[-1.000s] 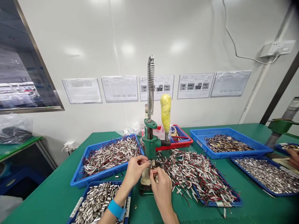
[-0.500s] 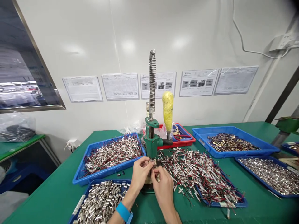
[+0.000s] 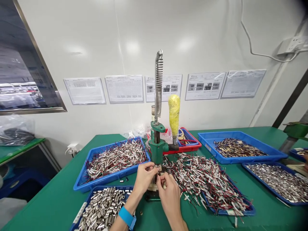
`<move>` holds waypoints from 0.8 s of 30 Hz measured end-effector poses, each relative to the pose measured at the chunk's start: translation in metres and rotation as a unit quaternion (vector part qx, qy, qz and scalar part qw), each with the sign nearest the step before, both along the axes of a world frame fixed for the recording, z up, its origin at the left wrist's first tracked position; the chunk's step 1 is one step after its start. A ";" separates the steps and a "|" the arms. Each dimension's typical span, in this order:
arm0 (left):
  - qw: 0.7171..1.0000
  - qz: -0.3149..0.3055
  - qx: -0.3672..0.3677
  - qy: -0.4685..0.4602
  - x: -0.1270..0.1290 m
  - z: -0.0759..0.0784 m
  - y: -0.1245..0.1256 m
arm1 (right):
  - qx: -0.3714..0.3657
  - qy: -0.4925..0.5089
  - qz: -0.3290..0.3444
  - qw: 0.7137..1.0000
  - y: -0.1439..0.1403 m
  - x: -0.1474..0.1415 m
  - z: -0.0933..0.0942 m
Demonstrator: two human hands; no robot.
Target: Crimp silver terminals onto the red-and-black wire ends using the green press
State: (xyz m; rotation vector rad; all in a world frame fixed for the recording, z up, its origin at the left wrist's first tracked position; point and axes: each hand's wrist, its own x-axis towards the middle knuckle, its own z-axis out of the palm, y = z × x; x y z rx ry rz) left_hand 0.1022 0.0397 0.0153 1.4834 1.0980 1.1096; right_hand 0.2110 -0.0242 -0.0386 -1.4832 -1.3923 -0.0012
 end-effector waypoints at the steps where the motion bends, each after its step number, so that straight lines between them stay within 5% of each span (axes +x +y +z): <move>1: 1.000 -0.004 0.000 0.000 0.000 0.002 -0.001 | -0.007 0.015 0.004 1.000 -0.003 0.003 0.002; 5: 1.000 -0.017 0.010 0.003 -0.004 0.014 -0.004 | 0.018 0.124 -0.012 0.992 -0.001 0.032 0.036; 12: 0.999 -0.029 -0.009 0.018 -0.027 0.013 -0.017 | 0.104 0.309 0.043 0.944 0.073 0.088 0.174; 15: 0.999 -0.019 -0.004 0.029 -0.037 0.014 -0.022 | 0.100 0.319 0.119 0.935 0.071 0.087 0.209; 21: 0.998 -0.020 0.000 0.057 -0.037 0.024 -0.023 | 0.152 0.337 0.351 0.860 0.022 0.063 0.222; 24: 0.998 -0.021 0.007 0.062 -0.025 0.023 -0.018 | 0.157 0.319 0.291 0.888 0.007 0.066 0.196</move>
